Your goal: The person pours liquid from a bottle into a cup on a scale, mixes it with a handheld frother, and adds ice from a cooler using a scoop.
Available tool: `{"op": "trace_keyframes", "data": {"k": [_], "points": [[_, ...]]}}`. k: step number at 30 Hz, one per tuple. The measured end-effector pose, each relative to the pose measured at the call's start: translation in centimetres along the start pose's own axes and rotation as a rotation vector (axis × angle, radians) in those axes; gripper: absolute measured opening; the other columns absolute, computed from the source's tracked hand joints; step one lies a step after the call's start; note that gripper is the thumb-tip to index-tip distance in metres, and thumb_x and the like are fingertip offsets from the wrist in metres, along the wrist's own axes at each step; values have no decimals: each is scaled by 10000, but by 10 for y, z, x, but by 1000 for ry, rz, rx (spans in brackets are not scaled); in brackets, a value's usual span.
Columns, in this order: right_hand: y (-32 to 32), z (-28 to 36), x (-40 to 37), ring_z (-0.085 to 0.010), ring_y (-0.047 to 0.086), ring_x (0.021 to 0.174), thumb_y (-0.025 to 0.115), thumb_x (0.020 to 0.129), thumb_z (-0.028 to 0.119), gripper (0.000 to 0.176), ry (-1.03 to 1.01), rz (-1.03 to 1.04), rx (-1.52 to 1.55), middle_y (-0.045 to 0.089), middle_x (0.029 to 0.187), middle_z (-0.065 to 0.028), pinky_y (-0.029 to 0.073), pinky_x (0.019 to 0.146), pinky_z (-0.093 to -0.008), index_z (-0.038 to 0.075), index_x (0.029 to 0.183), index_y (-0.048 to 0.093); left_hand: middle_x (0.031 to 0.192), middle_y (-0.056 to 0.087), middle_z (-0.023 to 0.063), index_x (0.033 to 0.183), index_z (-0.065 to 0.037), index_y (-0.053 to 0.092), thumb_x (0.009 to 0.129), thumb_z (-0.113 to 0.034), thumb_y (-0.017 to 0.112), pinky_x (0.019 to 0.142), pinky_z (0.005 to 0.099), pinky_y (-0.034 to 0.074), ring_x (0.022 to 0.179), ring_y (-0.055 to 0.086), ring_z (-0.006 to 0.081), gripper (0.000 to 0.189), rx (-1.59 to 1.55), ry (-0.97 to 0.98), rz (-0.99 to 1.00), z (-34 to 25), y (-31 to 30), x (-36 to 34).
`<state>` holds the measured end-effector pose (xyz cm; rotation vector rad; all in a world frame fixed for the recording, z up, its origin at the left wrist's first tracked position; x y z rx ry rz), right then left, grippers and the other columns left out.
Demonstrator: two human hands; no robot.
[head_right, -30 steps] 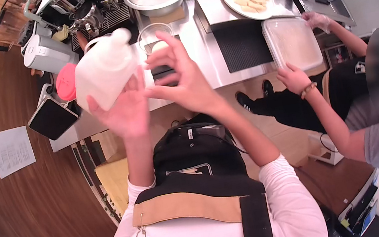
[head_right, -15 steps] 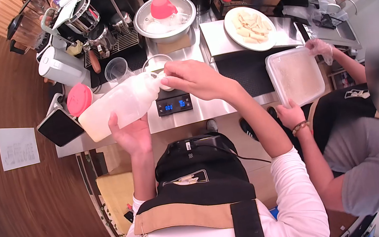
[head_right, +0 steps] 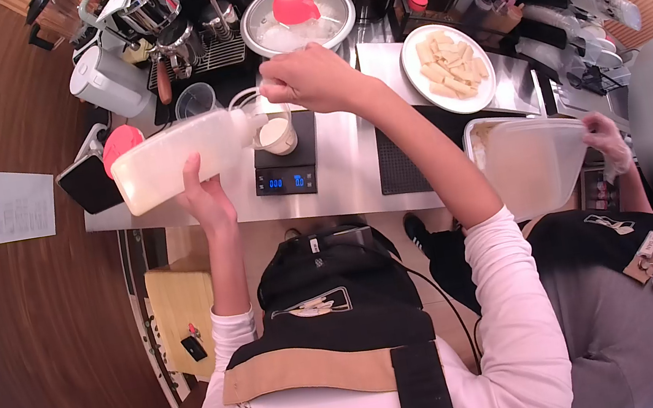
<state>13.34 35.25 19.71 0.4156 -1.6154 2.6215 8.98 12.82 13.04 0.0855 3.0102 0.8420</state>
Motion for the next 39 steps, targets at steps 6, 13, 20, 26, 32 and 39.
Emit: {"op": "trace_keyframes", "data": {"k": [6, 13, 20, 26, 32, 39], "points": [[-3, 10, 3, -263, 602, 787, 510, 937, 379, 309, 55, -39, -128, 610, 817, -63, 402, 747, -400, 91, 871, 599, 1279, 470, 117, 1400, -68, 314, 800, -43, 678, 958, 371, 501, 1154, 531, 225, 702, -18, -65, -17, -2, -4, 6], [-2, 15, -4, -238, 591, 771, 524, 947, 387, 304, 86, -161, -141, 600, 836, -56, 394, 783, -384, 101, 943, 626, 1277, 484, 122, 1381, -41, 338, 789, -22, 683, 931, 352, 514, 1142, 545, 217, 686, 35, -3, 37, -14, 5, 14], [-6, 13, -7, -214, 599, 678, 604, 906, 381, 319, 140, -275, 7, 611, 829, -62, 445, 686, -356, 75, 948, 686, 1222, 532, 109, 1339, -31, 411, 787, -43, 689, 870, 340, 532, 1085, 579, 207, 618, 113, 12, 99, -22, 11, 28], [-8, 14, -12, -238, 622, 658, 633, 878, 369, 295, 178, -325, 58, 608, 781, -65, 482, 641, -371, 85, 916, 701, 1153, 571, 91, 1279, -18, 470, 769, -48, 714, 790, 283, 555, 1018, 609, 170, 566, 170, 86, 184, -27, 16, 39], [-7, 11, -18, -210, 588, 648, 655, 877, 343, 287, 208, -341, 79, 581, 775, -74, 456, 614, -338, 68, 931, 718, 1154, 573, 89, 1261, -15, 486, 760, -40, 721, 794, 283, 559, 1019, 609, 166, 554, 196, 165, 281, -27, 20, 51], [-10, 15, -25, -271, 602, 654, 658, 863, 346, 272, 230, -420, 92, 593, 745, -88, 467, 619, -385, 86, 890, 732, 1166, 568, 101, 1273, -14, 472, 757, -26, 715, 782, 299, 570, 1017, 616, 182, 571, 191, 154, 306, -19, 24, 59]]}}
Point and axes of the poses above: each hand's wrist, its own x-axis towards the middle knuckle, its own y-axis out of the palm, z = x × y, the point moved 6 cm from there along x, towards the middle knuckle
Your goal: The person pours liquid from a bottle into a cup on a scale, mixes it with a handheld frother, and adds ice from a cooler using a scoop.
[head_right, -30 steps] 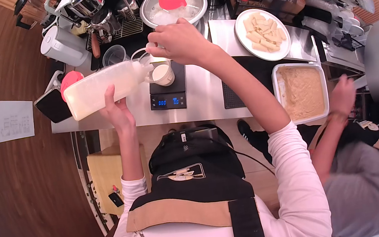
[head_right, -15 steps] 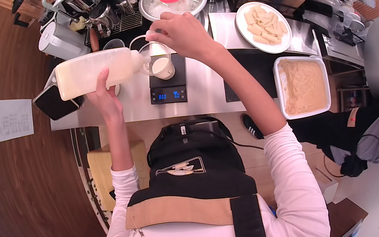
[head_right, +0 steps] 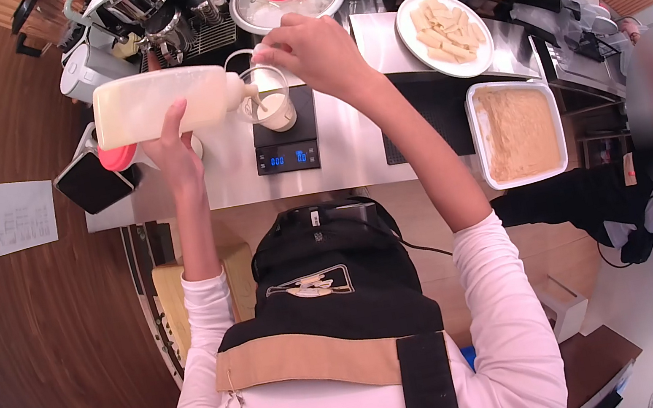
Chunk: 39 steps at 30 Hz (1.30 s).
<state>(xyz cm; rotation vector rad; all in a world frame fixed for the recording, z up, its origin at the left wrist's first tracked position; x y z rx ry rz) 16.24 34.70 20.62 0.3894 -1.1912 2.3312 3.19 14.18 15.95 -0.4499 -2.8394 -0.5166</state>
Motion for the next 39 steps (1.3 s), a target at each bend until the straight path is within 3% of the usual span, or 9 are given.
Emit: {"op": "trace_keyframes", "data": {"k": [3, 6, 9, 12, 14, 15, 21, 24, 39], "points": [[-2, -2, -2, -270, 593, 660, 666, 855, 349, 267, 41, -16, 21, 577, 728, -88, 463, 622, -382, 97, 901, 741, 1166, 570, 106, 1278, -9, 467, 757, -16, 708, 794, 301, 571, 1023, 618, 189, 575, -12, 14, 17, -5, 6, -1], [-2, -2, -5, -267, 589, 669, 673, 847, 350, 266, 31, -7, 4, 569, 720, -87, 461, 626, -379, 101, 909, 743, 1144, 587, 104, 1265, 12, 489, 717, 18, 736, 896, 321, 513, 1016, 614, 200, 601, -47, -16, 20, -8, 2, 1], [2, 1, -8, -265, 590, 674, 676, 844, 356, 269, 14, -15, -18, 568, 718, -85, 460, 629, -379, 104, 911, 744, 1115, 597, 95, 1230, 0, 507, 726, 13, 739, 838, 301, 535, 972, 626, 188, 555, -70, -34, -4, -14, 6, 3], [1, 0, -8, -255, 587, 669, 674, 845, 368, 278, -11, -31, -31, 570, 717, -83, 457, 623, -375, 109, 914, 748, 1174, 571, 108, 1273, -17, 489, 769, -16, 697, 790, 302, 574, 1029, 618, 185, 545, -47, -54, 40, -14, 7, 3], [0, -1, -9, -249, 584, 666, 674, 845, 372, 281, 5, -31, -31, 571, 717, -85, 455, 619, -374, 111, 917, 750, 1171, 562, 103, 1289, -36, 473, 778, -49, 705, 810, 331, 570, 1041, 609, 198, 561, -45, -100, 52, -10, 4, 5], [2, -1, -11, -166, 482, 620, 676, 862, 349, 299, -24, -25, -23, 517, 716, -51, 406, 591, -309, 77, 976, 729, 1170, 558, 102, 1293, -40, 468, 780, -58, 706, 816, 341, 568, 1044, 606, 201, 565, -47, -128, 41, -8, 3, 6], [10, -1, -14, -155, 483, 618, 704, 840, 352, 306, 49, 19, -32, 519, 725, -46, 411, 588, -310, 80, 977, 736, 1168, 545, 96, 1296, -51, 454, 777, -78, 722, 831, 371, 560, 1045, 598, 208, 585, -67, -175, 39, 0, -2, 13], [10, -2, -13, -235, 569, 675, 694, 830, 377, 271, 76, 10, -27, 549, 725, -76, 443, 629, -374, 131, 922, 759, 1160, 550, 97, 1289, -49, 460, 774, -73, 725, 821, 368, 561, 1039, 600, 206, 579, -51, -180, 39, -3, -2, 14], [8, 4, -14, -245, 575, 683, 678, 848, 348, 251, 26, 37, -84, 557, 720, -81, 450, 634, -375, 122, 924, 757, 1138, 553, 98, 1260, -35, 475, 768, -101, 734, 795, 351, 564, 1009, 602, 197, 560, -53, -161, 40, -3, -3, 17]]}}
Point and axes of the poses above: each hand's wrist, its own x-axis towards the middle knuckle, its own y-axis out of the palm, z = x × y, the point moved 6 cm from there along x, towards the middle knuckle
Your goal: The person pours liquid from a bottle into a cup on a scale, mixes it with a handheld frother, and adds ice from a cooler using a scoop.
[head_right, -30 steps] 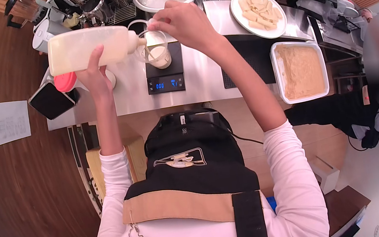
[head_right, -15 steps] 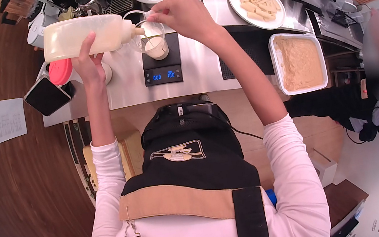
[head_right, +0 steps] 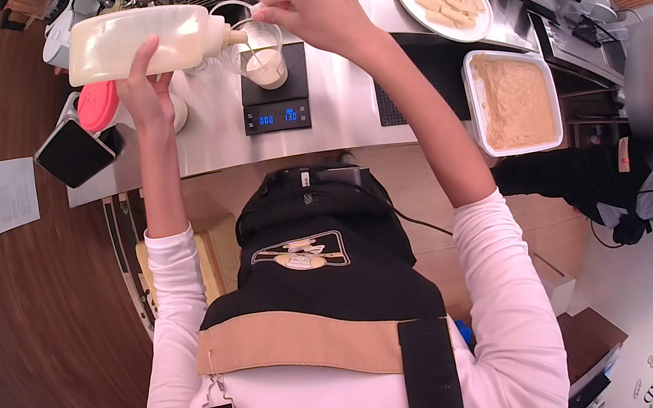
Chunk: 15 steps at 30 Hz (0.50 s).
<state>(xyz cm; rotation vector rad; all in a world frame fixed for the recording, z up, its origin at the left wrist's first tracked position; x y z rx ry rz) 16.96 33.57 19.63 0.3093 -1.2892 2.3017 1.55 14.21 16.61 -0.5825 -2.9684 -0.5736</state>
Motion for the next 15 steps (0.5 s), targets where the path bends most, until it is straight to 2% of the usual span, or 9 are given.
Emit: {"op": "trace_keyframes", "data": {"k": [15], "points": [[4, 1, -4, -267, 614, 731, 704, 818, 317, 244, 4, 21, 19, 620, 822, -85, 478, 672, -375, 88, 894, 743, 1155, 555, 100, 1277, -35, 467, 766, -101, 739, 821, 348, 545, 1027, 599, 205, 583, -23, -58, -13, -4, 3, -3]]}}
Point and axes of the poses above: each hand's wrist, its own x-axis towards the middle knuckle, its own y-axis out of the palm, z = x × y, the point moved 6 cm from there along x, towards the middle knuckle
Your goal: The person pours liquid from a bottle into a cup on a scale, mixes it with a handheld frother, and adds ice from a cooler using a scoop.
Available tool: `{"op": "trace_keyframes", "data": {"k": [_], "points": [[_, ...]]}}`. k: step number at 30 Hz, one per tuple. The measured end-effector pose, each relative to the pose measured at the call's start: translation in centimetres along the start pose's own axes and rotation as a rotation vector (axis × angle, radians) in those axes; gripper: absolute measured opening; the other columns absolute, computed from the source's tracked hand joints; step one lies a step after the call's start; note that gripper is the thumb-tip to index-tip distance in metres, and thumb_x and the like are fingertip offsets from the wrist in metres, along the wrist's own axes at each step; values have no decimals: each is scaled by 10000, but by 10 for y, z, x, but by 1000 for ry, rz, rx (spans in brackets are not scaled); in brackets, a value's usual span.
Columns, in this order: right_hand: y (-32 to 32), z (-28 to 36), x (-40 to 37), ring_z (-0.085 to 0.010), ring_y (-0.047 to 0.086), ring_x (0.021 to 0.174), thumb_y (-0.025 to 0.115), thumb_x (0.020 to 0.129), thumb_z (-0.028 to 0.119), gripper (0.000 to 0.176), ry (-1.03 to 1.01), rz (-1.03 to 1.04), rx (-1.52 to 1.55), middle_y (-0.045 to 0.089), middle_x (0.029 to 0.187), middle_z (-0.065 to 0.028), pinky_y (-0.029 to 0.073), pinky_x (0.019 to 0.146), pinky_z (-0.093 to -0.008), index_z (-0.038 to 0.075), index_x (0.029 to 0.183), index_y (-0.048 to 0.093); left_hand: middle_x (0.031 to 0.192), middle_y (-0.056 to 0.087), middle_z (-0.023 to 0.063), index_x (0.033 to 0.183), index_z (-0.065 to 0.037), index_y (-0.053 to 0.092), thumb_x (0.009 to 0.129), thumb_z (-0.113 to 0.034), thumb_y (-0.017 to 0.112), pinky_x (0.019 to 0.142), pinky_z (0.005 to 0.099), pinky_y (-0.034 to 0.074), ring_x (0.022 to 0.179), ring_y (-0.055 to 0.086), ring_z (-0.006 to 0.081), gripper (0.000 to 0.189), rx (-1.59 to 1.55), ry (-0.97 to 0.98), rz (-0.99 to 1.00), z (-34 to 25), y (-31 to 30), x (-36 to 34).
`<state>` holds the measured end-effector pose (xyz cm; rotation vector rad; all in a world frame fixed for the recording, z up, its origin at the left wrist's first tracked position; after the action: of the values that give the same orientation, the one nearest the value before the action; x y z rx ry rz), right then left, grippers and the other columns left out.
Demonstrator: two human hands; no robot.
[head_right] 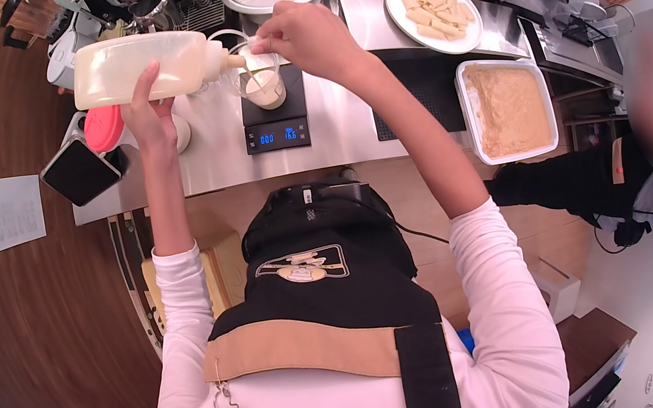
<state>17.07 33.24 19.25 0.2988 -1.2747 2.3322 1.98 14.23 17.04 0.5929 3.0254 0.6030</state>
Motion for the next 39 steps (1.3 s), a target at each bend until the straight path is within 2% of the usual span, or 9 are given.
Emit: {"op": "trace_keyframes", "data": {"k": [12, 19, 25, 28, 31, 33, 36, 39], "points": [[6, 4, 1, -270, 625, 717, 672, 840, 219, 157, -35, 27, -16, 616, 813, -77, 488, 680, -377, 89, 894, 742, 1152, 560, 104, 1267, -32, 474, 778, -126, 720, 855, 379, 543, 1062, 591, 224, 556, -10, 7, 6, 1, -1, 5], [6, 2, 2, -264, 611, 712, 604, 888, 310, 268, 36, 20, 18, 603, 788, -83, 482, 681, -371, 68, 927, 714, 1165, 556, 127, 1262, -19, 478, 788, -239, 720, 896, 431, 522, 1080, 585, 262, 576, -83, -149, -14, 22, -7, 12], [-1, 0, 4, -257, 620, 721, 619, 879, 322, 284, 75, 18, 14, 615, 801, -80, 486, 682, -366, 56, 913, 712, 1186, 537, 129, 1269, -25, 478, 792, -258, 718, 906, 437, 511, 1100, 572, 270, 583, -53, -138, -6, 27, -6, 15], [2, 0, 2, -207, 575, 703, 629, 891, 314, 277, 72, 44, 23, 589, 786, -66, 466, 663, -336, 52, 937, 705, 1179, 538, 126, 1267, -29, 477, 789, -283, 718, 892, 427, 517, 1084, 579, 262, 593, -55, -167, -10, 28, -5, 15], [3, 2, 2, -182, 553, 700, 636, 897, 306, 267, 71, 49, 8, 574, 770, -58, 456, 660, -323, 52, 945, 702, 1084, 575, 76, 1201, -57, 527, 749, -279, 743, 731, 336, 537, 959, 608, 197, 548, -122, -250, 3, 33, -3, 18], [4, 2, 1, -183, 557, 712, 633, 899, 307, 264, 78, 56, -10, 571, 766, -57, 458, 671, -327, 56, 940, 705, 1072, 588, 75, 1191, -57, 536, 748, -286, 744, 731, 332, 541, 939, 622, 194, 540, -131, -273, 0, 38, -4, 21], [2, 3, 3, -265, 629, 724, 623, 874, 337, 290, 82, 60, -17, 624, 811, -84, 487, 667, -374, 62, 884, 715, 1079, 592, 80, 1187, -53, 539, 748, -290, 746, 728, 329, 547, 934, 633, 191, 540, -107, -268, 19, 38, -5, 24], [2, 3, 3, -270, 629, 722, 614, 878, 343, 300, 84, 75, -43, 627, 814, -84, 487, 671, -379, 60, 871, 713, 1091, 591, 86, 1197, -46, 529, 747, -276, 749, 727, 326, 554, 939, 635, 189, 551, -45, -206, 36, 33, -7, 25]]}}
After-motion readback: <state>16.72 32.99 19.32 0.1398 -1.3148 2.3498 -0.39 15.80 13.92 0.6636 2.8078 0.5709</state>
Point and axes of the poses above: each hand's wrist, its own x-axis towards the middle knuckle, its own y-axis out of the palm, z = x × y, the point moved 6 cm from there along x, towards the middle knuckle
